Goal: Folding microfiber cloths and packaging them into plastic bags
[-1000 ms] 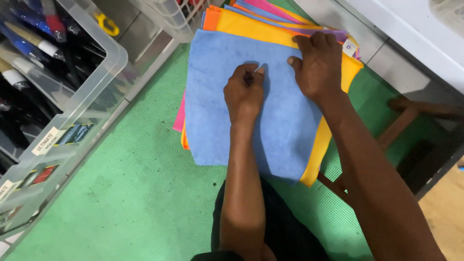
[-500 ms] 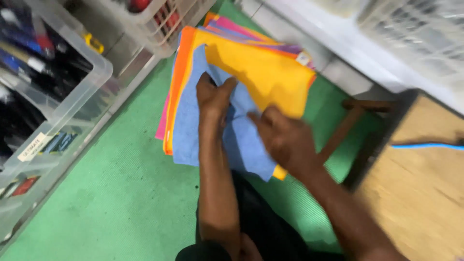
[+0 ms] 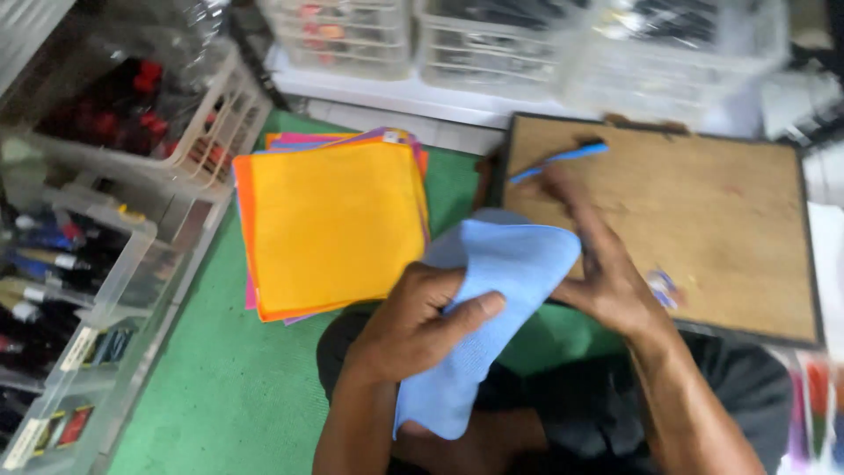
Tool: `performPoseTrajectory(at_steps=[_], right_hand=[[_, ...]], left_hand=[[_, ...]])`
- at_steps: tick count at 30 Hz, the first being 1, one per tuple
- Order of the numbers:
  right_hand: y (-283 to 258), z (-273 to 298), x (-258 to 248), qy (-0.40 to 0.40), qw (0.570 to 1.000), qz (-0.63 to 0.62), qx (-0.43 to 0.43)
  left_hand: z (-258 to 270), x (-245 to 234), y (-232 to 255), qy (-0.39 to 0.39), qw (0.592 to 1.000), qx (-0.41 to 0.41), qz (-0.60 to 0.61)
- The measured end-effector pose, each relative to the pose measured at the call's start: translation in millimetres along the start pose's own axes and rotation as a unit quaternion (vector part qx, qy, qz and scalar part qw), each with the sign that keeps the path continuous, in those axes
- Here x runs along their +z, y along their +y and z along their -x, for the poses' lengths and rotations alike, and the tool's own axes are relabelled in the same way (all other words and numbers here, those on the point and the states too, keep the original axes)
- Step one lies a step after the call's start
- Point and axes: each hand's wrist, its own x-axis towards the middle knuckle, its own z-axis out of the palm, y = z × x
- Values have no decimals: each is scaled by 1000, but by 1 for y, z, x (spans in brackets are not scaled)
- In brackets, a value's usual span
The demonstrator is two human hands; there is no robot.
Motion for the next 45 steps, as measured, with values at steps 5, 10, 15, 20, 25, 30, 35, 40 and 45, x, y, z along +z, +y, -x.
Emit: performPoseTrajectory(at_steps=[5, 10, 15, 20, 25, 30, 35, 40, 45], right_hand=[[10, 29, -50, -17, 996, -63, 55], [-1, 38, -129, -2, 990, 75, 120], [-15, 49, -179, 39, 962, 238, 125], [-33, 64, -199, 137, 946, 287, 68], [-38, 73, -207, 163, 961, 205, 86], [-42, 76, -210, 183, 957, 206, 96], [-63, 86, -208, 137, 943, 225, 205], [-78, 95, -201, 153, 960, 187, 144], [-114, 93, -174, 62, 976, 207, 37]], left_hand=[[-12, 12, 9, 126, 990, 55, -19], [-25, 22, 1, 233, 971, 45, 12], [-53, 28, -9, 254, 956, 54, 135], [-68, 30, -13, 170, 965, 65, 187], [-85, 38, -13, 153, 963, 28, 218], [-97, 47, -10, 176, 955, 37, 235], [-98, 46, -1, 243, 955, 126, 111], [-87, 68, 37, 337, 926, 166, -45], [-62, 135, 82, 134, 896, 236, -352]])
